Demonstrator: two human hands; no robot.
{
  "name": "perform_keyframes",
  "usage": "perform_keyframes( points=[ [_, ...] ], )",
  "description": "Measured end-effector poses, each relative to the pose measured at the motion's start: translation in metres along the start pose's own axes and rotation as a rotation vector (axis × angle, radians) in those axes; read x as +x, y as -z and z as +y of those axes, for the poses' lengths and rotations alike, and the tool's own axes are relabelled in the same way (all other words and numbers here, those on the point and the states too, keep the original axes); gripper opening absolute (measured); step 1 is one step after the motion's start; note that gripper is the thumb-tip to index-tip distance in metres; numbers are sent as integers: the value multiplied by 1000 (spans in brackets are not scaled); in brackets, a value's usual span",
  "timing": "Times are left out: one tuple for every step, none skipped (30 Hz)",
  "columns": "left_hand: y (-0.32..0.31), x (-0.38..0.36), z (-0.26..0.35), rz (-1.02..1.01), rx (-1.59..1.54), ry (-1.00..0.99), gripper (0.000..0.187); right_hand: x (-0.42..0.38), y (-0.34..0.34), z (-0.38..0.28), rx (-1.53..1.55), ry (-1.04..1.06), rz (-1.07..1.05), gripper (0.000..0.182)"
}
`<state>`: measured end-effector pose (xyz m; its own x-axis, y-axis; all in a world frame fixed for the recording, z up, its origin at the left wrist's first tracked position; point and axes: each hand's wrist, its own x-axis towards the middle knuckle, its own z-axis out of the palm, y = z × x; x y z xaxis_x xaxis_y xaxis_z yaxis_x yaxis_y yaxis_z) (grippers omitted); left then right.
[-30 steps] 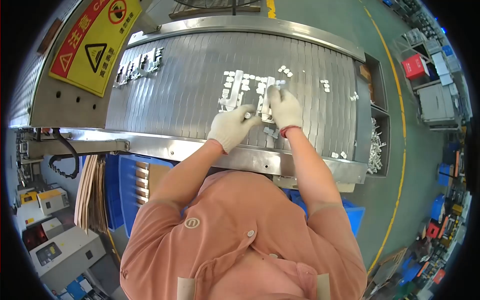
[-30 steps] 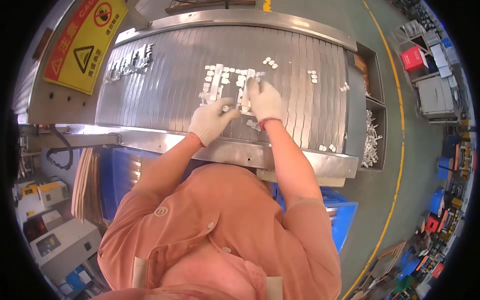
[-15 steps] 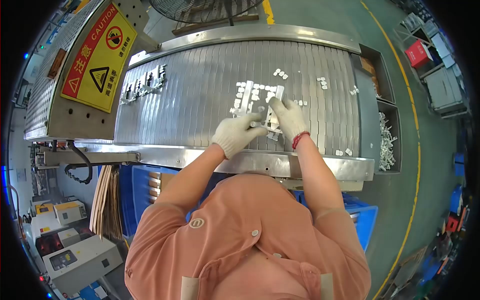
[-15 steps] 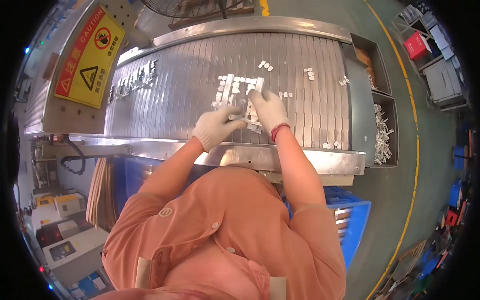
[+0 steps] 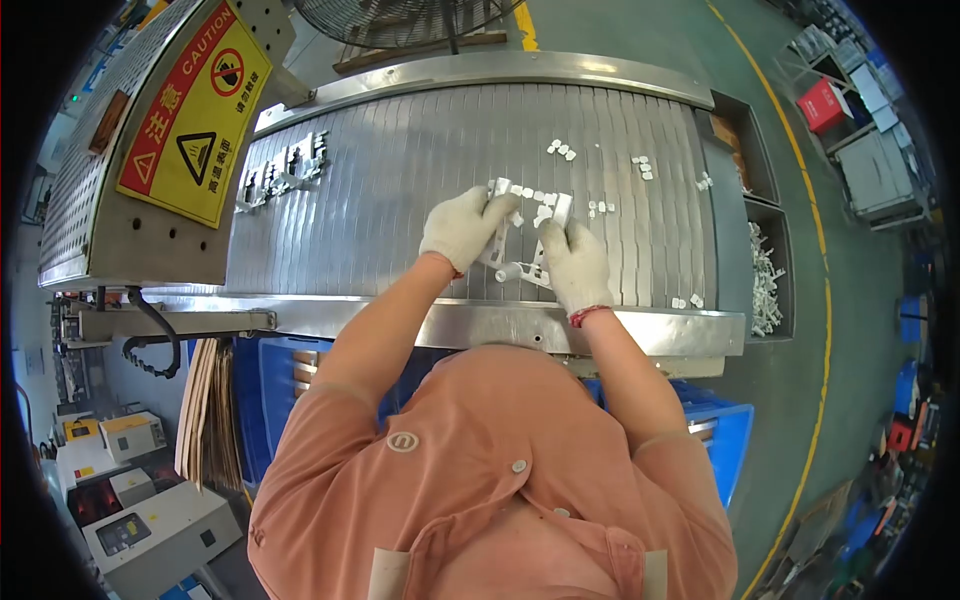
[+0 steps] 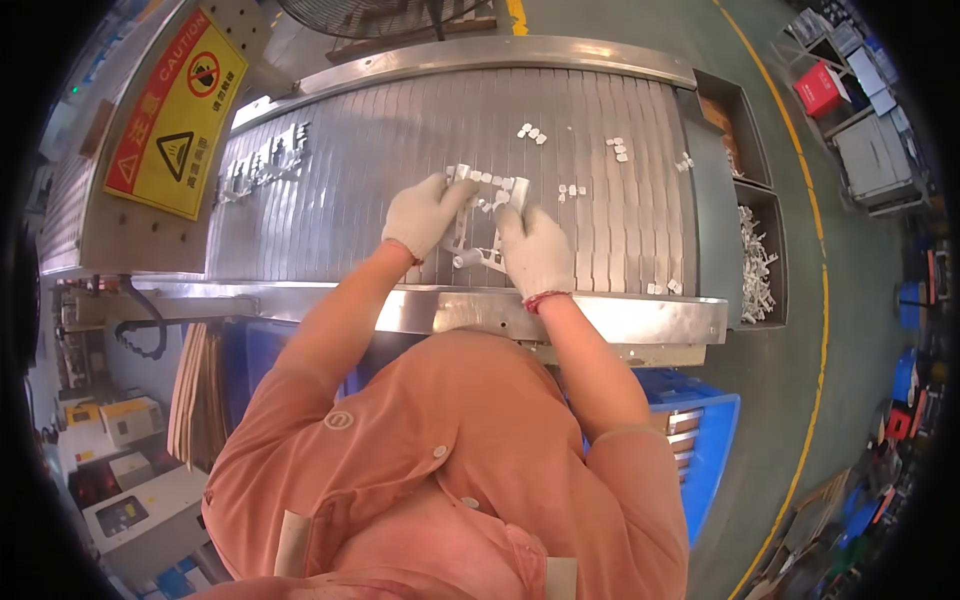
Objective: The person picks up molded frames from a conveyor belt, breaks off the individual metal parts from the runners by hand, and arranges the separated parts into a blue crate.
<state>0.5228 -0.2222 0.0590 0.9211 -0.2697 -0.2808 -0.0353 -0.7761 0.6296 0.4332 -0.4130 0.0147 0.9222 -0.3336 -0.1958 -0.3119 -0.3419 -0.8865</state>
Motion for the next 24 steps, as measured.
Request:
perform_keyframes(
  points=[
    [-6, 7, -8, 22, 52, -34, 67, -5, -2, 0, -34, 4, 27, 60],
    [-8, 13, -10, 47, -32, -19, 69, -4, -1, -1, -65, 14, 62, 60],
    [-9, 15, -11, 69, -115, -3, 71, -2, 2, -1, 8, -7, 40, 60],
    [-12, 16, -12, 86, -195, 20, 73, -2, 5, 0, 83, -33, 14, 60],
    [-12, 18, -12, 76, -366, 112, 75, -1, 7, 0, 162, -55, -10, 59],
    [-9, 21, -10, 68, -535, 202, 78, 0, 7, 4, 174, -25, 6, 59],
    [-8, 26, -8, 62, -706, 295, 81, 2, 7, 9, 184, 7, 20, 58],
    [-14, 34, -19, 133, -520, 202, 82, 3, 7, 13, 191, 39, 28, 58],
    [-25, 47, -41, 202, -331, 110, 84, 5, 10, 16, 162, 41, 21, 57],
    [-25, 49, -46, 268, -140, 17, 86, 7, 12, 18, 135, 42, 15, 57],
    [-25, 51, -51, 192, -225, -19, 84, 10, 14, 21, 109, 46, 10, 56],
    [-16, 44, -41, 114, -309, -55, 83, 13, 15, 24, 112, 58, 10, 56],
    [-9, 39, -32, 34, -393, -89, 81, 16, 14, 29, 113, 68, 8, 56],
    [-7, 37, -25, -101, -535, -22, 77, 17, 13, 33, 113, 78, 4, 56],
    [-8, 35, -17, -237, -677, 47, 73, 16, 14, 35, 152, 101, -13, 55],
    [-7, 32, -9, -371, -820, 117, 70, 16, 14, 35, 190, 126, -31, 55],
    [-2, 28, -3, -417, -839, 113, 65, 17, 15, 36, 228, 153, -48, 55],
    [-3, 28, -3, -452, -894, 97, 66, 19, 16, 38, 261, 117, -86, 54],
    [-7, 26, -5, -494, -948, 89, 67, 18, 19, 42, 295, 71, -124, 54],
    [-10, 24, -6, -537, -1003, 80, 67, 16, 21, 46, 328, 25, -160, 54],
    [-5, 21, 5, -478, -792, 39, 69, 14, 22, 44, 349, 34, -133, 53],
    [6, 16, 24, -415, -582, 0, 70, 11, 23, 37, 370, 44, -108, 52],
    [11, 12, 35, -348, -374, -37, 72, 8, 24, 32, 391, 55, -85, 51],
    [3, 13, 32, -266, -235, -8, 74, 4, 26, 27, 303, 47, -73, 50]
  ],
)
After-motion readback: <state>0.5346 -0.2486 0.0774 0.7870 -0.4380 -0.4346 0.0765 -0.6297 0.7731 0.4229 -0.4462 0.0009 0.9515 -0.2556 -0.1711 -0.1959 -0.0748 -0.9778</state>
